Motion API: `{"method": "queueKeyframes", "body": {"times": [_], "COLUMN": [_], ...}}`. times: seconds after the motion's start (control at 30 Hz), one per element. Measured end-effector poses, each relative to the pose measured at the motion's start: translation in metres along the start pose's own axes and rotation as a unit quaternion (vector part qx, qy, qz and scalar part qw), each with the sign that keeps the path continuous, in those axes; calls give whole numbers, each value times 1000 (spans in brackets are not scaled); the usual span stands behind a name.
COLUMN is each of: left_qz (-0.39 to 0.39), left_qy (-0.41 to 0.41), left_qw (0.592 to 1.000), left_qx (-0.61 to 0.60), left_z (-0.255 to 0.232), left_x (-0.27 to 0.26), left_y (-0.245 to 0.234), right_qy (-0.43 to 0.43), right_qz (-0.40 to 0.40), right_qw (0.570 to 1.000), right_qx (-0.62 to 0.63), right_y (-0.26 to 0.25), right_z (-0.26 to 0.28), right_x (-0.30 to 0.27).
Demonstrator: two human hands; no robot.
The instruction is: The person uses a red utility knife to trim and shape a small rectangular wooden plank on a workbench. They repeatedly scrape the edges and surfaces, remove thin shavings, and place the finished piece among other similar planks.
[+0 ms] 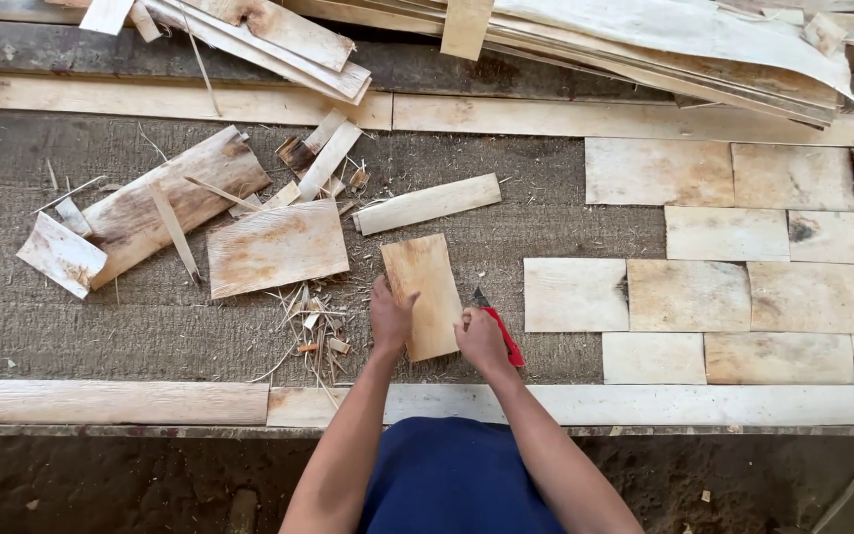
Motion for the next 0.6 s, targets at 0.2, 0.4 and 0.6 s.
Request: {"method": "queueKeyframes", "body": {"times": [0.2,0.4,0.6], "left_qz": [53,162,216], "left_qy": [-71,11,45], "left_qw": [980,924,905], "left_qx": [-176,-347,-362], "left_z": [56,29,-5], "left_x": [39,28,11], "left_y": [29,14,10], "right_qy": [19,4,-41], "right_qz": [20,-119,-166], "right_qw": [994,947,881], "right_qx": [104,298,442], "right_y": [-10,-75,-105], "right_z": [26,35,49], "right_x": [-17,-6,-9]}}
Point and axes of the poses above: each hand's wrist, its own x-axis towards the middle knuckle, its own y-axis out of the palm, z = x × y, the point moved 8 cm from there along x, towards the middle knuckle, and after that the axes turned 11 degrees about -y, right-handed, at the moved point
